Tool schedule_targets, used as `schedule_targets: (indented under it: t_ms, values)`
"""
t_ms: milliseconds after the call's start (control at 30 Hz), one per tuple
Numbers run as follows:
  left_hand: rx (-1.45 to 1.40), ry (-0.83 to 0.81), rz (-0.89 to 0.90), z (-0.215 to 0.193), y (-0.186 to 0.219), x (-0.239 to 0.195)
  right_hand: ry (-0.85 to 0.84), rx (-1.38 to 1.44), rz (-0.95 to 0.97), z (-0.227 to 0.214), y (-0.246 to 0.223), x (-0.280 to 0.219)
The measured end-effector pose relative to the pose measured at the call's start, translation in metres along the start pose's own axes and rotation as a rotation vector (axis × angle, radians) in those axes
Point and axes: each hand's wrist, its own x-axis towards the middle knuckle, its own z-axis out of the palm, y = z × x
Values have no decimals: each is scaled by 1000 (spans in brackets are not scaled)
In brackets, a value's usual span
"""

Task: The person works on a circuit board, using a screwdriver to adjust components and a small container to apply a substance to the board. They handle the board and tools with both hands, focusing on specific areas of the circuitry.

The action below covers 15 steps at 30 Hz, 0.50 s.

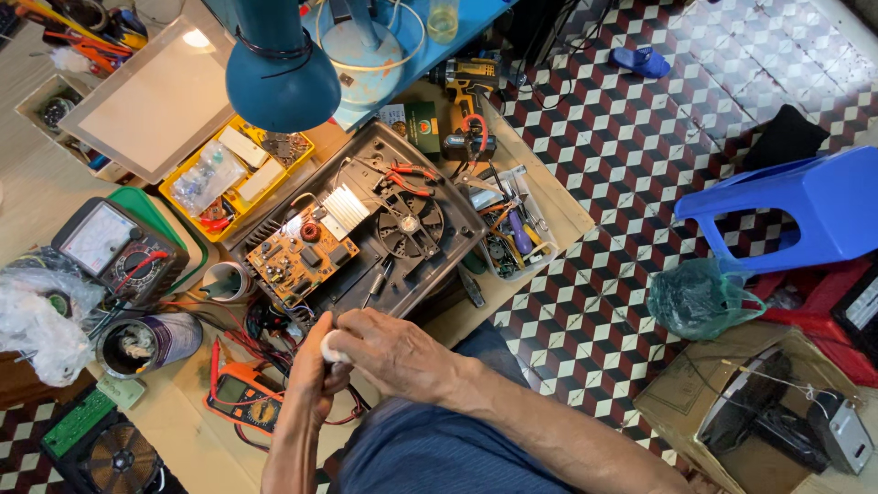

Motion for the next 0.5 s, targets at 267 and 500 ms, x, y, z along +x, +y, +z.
schedule_targets:
  t_ms: [267,500]
  values:
    - [-411,-28,342,-31,5,-33,104,16,174,65,58,8]
    - [-380,-33,517,-31,-1,-41,117,-131,31,70,70,-2]
